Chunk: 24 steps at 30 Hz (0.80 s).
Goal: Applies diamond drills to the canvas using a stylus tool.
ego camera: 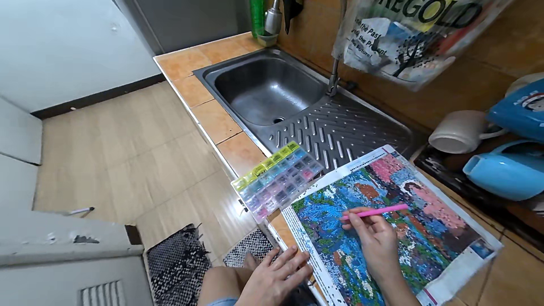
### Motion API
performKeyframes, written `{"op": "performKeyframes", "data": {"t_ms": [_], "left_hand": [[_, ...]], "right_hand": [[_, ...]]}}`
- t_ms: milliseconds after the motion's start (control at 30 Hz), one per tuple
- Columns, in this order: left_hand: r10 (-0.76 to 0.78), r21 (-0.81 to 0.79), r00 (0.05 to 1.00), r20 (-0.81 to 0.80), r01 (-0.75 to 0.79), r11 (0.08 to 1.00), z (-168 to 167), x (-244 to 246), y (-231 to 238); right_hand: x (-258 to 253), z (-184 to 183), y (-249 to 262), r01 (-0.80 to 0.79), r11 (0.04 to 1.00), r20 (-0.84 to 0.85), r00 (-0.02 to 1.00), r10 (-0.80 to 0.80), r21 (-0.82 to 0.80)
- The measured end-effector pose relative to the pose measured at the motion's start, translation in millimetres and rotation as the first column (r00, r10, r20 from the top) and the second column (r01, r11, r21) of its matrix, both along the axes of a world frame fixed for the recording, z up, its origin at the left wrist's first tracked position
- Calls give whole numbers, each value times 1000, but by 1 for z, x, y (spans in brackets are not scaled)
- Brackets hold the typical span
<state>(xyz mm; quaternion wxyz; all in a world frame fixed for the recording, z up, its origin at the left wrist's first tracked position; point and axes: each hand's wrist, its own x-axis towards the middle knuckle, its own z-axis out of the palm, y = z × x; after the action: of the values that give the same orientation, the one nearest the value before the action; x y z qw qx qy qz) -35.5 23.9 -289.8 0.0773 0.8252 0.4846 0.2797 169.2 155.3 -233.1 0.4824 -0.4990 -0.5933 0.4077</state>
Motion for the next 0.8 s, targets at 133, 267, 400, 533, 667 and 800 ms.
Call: {"op": "performKeyframes", "data": {"t_ms": [133,267,400,533,667,800], "left_hand": [[-5,-1,1000,-8,5,1000,0,-1,1],[3,13,1000,-18,-3,1000,-1,-1,1],[11,13,1000,-13,-11,1000,0,0,1],[12,-4,1000,-3,-12,1000,2,1,0],[16,-6,1000,-25,-16,1000,3,1,0],[9,-17,999,-31,-10,1000,5,1,0]], "right_hand": [[10,2,-9,3,999,-71,997,-6,-41],[22,1,-22,27,997,-116,993,-35,-69],[30,5,-39,45,991,-103,993,-58,-125],[32,3,-53,60,993,-83,994,-69,-103],[33,-3,-57,54,998,-91,994,-57,-38],[31,-6,-55,54,998,-97,994,-53,9]]}}
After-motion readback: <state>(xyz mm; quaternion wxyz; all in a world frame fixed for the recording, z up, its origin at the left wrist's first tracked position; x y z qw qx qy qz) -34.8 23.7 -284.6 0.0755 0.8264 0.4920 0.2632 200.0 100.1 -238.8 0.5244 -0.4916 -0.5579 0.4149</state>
